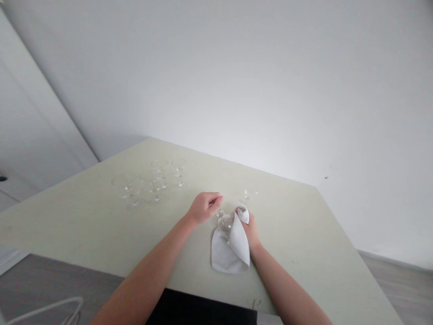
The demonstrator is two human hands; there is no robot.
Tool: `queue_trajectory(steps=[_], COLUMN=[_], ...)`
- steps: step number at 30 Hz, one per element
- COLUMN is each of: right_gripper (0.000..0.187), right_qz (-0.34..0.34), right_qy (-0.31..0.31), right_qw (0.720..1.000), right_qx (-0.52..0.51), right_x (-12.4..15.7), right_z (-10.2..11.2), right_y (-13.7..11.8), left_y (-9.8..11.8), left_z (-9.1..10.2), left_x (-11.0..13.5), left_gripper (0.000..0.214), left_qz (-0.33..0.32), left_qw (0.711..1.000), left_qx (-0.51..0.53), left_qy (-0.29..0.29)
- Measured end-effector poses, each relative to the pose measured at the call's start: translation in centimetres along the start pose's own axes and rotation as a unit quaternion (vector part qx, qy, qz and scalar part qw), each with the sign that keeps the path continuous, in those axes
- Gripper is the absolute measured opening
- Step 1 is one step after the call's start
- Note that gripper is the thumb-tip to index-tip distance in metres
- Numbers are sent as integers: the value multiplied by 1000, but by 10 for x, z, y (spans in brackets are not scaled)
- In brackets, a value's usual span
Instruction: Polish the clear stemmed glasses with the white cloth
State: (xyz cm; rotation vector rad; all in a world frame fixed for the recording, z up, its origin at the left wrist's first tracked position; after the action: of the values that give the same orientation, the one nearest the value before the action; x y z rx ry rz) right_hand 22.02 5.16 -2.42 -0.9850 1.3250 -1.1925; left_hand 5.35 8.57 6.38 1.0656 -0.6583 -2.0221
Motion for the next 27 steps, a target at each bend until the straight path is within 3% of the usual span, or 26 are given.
queue_trajectory(steps=[27], right_gripper=[17], right_qz=[1], right_qy=[-36], right_qw=[999], right_qx=[3], right_x=[-2], right_z=[-9], right_y=[2], left_y=[8], left_z=[-4], left_x=[3], left_gripper=[39], left_qz=[-18], left_qw=[999], left_qx=[-27], left_qy=[-6])
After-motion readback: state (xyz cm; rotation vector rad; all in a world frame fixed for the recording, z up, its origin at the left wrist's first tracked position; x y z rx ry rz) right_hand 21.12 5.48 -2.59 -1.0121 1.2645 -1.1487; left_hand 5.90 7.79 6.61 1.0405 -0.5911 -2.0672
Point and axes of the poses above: each hand's wrist, its own x-axis away from the middle knuckle, its own z-axis out of the back of the hand, y = z × x, the point moved 10 cm from there along -x, towards the middle knuckle, and after that the axes turned 1 degree about x, right-handed, at the moved point
